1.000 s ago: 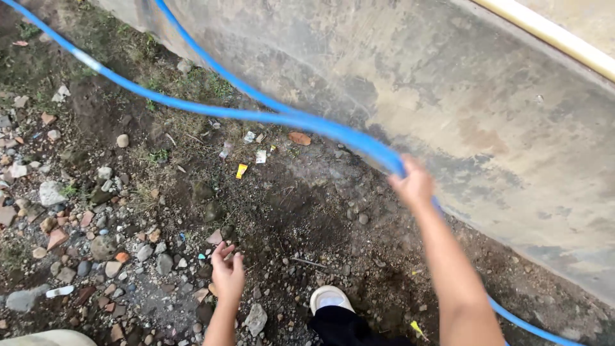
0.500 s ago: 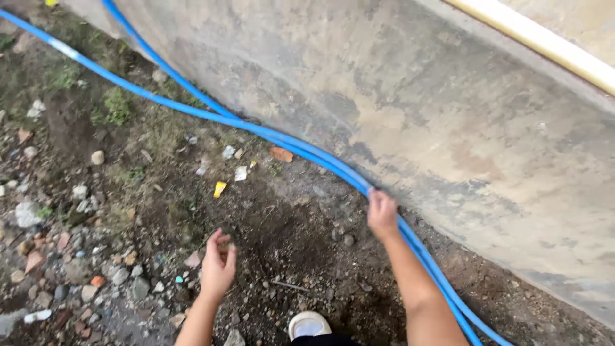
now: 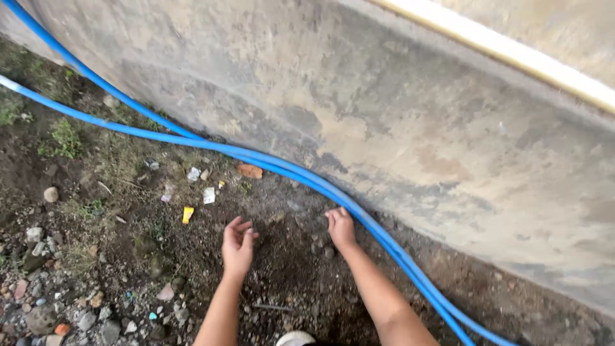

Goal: Pulling weeds from the ground and placing them into a white bucket.

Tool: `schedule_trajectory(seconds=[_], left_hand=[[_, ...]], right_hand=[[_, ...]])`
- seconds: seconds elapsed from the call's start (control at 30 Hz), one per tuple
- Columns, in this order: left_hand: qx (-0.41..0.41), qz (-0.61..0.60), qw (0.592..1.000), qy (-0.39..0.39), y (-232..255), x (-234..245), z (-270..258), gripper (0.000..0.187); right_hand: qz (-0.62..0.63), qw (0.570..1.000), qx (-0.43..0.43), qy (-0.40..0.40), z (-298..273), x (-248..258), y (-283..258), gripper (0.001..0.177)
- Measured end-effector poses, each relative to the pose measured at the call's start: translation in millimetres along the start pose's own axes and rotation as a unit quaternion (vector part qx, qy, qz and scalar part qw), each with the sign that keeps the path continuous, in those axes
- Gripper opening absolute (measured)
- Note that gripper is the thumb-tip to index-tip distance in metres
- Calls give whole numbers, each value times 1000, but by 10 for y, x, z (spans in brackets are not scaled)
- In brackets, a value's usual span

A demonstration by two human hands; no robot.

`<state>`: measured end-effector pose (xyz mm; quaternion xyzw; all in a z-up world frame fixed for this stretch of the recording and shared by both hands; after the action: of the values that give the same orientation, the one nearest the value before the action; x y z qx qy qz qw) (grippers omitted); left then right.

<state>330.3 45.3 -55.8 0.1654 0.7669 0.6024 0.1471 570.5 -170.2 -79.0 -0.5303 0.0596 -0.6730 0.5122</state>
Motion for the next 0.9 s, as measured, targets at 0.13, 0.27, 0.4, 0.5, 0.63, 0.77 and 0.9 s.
schedule_trajectory(seconds=[0.13, 0.27, 0.4, 0.5, 0.63, 0.77, 0.9], left_hand=[[14, -19, 999, -30, -337, -343, -133, 44], [17, -8, 995, -96, -669, -830, -374, 35], [-13, 67, 987, -145, -628, -1199, -594, 27], [-29, 141, 980, -137, -624, -1249, -642, 24], [-62, 149, 979, -121, -725, -1238, -583, 22], [-84, 175, 978, -80, -546, -1229, -466, 19], [-107, 180, 975, -67, -502, -1228, -353, 20]], right_hand=[[-5, 998, 15, 63, 66, 95, -31, 9], [101, 974, -165, 118, -111, 264, 250, 17], [90, 976, -190, 62, -321, 522, 217, 13], [-4, 988, -139, -69, -487, 438, 130, 22], [-105, 994, 29, -10, -588, 359, -88, 32], [-59, 992, -91, -65, -495, 259, -105, 18], [-17, 995, -102, -15, -506, 133, 36, 10]])
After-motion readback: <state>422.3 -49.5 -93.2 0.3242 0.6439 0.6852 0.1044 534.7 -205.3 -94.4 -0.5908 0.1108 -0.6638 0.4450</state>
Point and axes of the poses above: each hand's wrist, its own z-axis towards the middle knuckle, its own x-axis out of the back of the hand, y = z × x, the point moved 3 cm from there along z, towards the middle knuckle, and after that the axes turned 8 degrees about y, right-handed, at the moved point
